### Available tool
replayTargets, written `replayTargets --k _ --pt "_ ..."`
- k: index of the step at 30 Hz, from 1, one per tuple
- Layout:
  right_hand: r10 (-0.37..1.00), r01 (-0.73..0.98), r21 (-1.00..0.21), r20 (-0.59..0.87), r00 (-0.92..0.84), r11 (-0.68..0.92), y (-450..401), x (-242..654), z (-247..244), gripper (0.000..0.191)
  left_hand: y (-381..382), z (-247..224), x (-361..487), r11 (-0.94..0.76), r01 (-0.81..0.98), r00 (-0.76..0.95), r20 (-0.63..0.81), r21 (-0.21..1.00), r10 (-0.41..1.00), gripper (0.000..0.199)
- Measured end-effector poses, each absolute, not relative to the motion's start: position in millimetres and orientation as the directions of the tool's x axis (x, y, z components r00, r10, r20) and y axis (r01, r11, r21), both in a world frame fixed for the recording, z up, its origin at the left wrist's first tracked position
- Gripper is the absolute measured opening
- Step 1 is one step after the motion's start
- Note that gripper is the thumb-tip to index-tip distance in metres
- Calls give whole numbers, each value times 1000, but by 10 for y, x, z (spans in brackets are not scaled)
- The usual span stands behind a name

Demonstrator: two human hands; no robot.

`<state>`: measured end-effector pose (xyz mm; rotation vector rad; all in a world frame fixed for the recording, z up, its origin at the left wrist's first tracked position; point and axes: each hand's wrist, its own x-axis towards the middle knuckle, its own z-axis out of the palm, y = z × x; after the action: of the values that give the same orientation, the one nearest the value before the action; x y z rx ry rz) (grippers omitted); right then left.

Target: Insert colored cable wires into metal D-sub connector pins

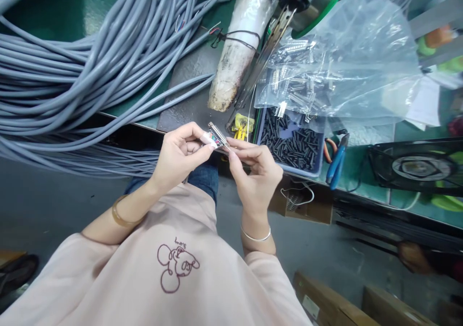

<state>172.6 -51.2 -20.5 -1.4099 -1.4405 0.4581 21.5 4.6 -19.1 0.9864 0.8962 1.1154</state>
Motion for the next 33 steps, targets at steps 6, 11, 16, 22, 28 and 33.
replayTargets --k 6,11,16,22,28,33 --pt "877 477 -829 431 213 292 -404 1714 -202 15 158 -192 297 78 -250 149 -41 965 988 18" --pt "870 495 -817 444 215 295 -359 1752 -203 12 217 -186 328 64 -246 143 -29 967 989 17" --pt "864 533 -791 461 200 299 -319 1765 -183 10 239 -156 348 38 -183 119 -16 982 993 16" --pt "856 574 -762 480 191 300 -283 1778 -145 8 250 -95 352 23 -150 107 -6 988 994 13" --pt "808 644 -668 575 130 372 -237 1791 -101 11 275 -74 349 48 -193 136 -22 980 990 15" --pt "783 719 -591 614 106 366 -223 1775 -67 13 294 -56 341 95 -219 165 -60 971 985 20"
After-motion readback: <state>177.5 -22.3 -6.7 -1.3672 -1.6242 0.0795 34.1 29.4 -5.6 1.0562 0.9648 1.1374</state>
